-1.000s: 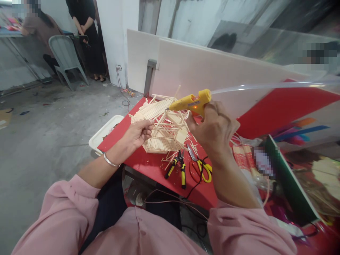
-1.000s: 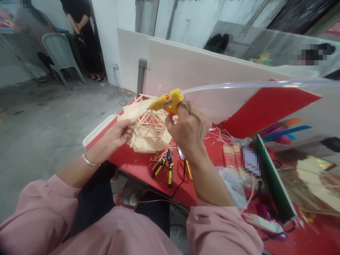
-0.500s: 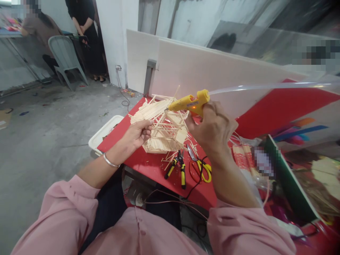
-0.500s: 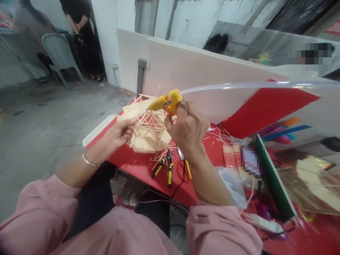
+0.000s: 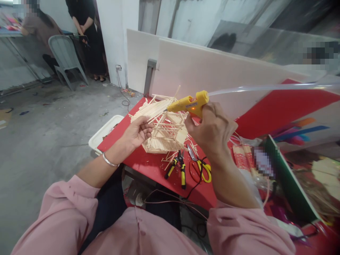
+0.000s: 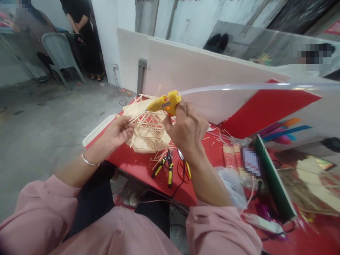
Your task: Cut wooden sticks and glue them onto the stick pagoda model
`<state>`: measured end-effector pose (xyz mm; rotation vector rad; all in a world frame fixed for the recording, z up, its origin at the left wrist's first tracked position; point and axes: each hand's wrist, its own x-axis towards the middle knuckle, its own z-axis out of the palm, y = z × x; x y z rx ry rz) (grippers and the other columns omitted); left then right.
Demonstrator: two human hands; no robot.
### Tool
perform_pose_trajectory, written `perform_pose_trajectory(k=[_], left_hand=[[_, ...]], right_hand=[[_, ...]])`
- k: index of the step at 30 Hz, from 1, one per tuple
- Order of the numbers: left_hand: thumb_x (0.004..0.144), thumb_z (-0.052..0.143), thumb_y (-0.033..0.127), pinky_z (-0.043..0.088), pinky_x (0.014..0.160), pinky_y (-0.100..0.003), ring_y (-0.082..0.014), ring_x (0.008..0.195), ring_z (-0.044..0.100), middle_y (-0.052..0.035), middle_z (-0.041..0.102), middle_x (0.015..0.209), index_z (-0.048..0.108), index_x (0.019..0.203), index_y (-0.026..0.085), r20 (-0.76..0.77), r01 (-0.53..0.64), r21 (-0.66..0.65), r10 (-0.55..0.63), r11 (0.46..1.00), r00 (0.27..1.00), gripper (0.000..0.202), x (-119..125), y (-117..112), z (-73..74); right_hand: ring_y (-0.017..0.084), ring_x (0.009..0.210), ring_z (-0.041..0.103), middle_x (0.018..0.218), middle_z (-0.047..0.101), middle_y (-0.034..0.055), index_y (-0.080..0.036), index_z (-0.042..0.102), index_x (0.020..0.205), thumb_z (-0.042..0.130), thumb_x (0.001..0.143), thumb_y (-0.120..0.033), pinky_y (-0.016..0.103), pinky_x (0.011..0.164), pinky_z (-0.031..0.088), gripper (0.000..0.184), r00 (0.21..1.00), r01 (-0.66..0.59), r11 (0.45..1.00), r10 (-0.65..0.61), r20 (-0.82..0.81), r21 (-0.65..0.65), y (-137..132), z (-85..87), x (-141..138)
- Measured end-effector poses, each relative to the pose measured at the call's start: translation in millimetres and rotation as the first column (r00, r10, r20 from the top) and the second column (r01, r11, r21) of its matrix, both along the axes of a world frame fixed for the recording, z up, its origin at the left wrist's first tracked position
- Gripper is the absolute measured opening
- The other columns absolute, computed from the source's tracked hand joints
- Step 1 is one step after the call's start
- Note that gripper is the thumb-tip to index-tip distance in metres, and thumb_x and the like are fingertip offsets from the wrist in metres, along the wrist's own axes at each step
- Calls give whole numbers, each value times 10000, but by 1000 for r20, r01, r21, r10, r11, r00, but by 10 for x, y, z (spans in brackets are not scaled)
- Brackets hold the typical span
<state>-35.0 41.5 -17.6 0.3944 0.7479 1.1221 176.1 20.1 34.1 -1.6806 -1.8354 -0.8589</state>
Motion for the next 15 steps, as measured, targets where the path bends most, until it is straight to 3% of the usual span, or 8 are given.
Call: perform_pose_trajectory(k=[15], left_hand=[[735, 626, 175, 448, 416, -156, -79, 415, 573, -35, 657, 540, 568, 665, 158, -17, -65, -51, 64, 997, 998, 93, -7, -18, 46]], right_hand=[[190, 665, 548, 969, 688, 150, -141, 630, 1123, 477, 880, -416, 308, 547, 252, 397, 1000, -12, 999, 12, -1, 37, 18, -37, 17]])
